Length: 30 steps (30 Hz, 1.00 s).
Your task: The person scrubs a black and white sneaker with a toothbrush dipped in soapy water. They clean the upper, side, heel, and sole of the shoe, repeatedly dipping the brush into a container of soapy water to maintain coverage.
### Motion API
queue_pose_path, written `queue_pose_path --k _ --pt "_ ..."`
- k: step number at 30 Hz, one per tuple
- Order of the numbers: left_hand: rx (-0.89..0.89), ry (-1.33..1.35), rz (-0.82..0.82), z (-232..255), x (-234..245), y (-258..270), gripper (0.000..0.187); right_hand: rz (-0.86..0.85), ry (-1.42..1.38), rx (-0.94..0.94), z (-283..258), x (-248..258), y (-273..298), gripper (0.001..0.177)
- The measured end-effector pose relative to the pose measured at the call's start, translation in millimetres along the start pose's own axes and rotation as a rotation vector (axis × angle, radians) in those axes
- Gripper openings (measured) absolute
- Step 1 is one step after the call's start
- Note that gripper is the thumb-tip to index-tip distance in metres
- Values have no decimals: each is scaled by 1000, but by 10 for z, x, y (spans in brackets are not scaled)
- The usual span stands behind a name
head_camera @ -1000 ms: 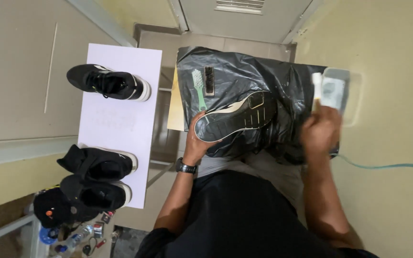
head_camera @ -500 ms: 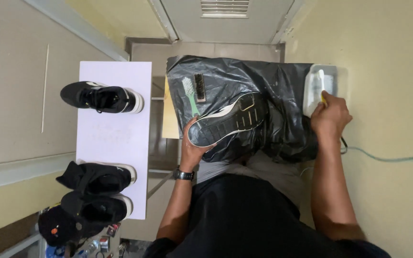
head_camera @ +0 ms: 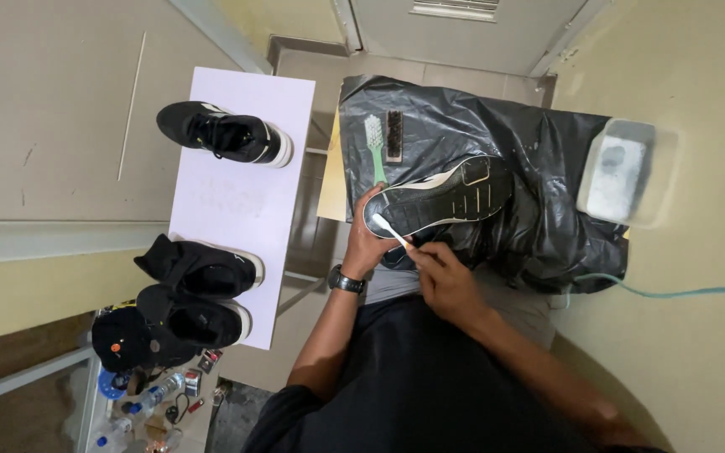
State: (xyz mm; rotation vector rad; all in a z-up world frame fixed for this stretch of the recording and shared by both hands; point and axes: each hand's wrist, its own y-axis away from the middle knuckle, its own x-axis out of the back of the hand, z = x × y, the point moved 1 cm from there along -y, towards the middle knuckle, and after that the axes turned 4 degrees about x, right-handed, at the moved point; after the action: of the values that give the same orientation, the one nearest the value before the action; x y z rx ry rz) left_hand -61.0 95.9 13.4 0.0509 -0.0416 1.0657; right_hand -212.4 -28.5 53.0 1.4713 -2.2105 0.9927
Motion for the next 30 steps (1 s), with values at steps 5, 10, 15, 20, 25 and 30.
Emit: queue_pose_path --k 5,10,15,20,25,30 --pt "16 41 16 -36 19 -15 108 -29 144 -1 254 -59 205 36" --pt "10 8 11 11 23 -26 111 26 240 -40 257 7 237 35" --pt "38 42 12 -26 6 -8 113 8 98 55 -87 -38 73 35" --pt "25 47 25 -8 8 -38 113 -10 173 108 111 -179 138 41" --pt "41 21 3 -13 15 -47 108 10 176 20 279 -12 294 39" --pt "30 14 21 60 43 -12 108 128 208 -77 543 138 322 38"
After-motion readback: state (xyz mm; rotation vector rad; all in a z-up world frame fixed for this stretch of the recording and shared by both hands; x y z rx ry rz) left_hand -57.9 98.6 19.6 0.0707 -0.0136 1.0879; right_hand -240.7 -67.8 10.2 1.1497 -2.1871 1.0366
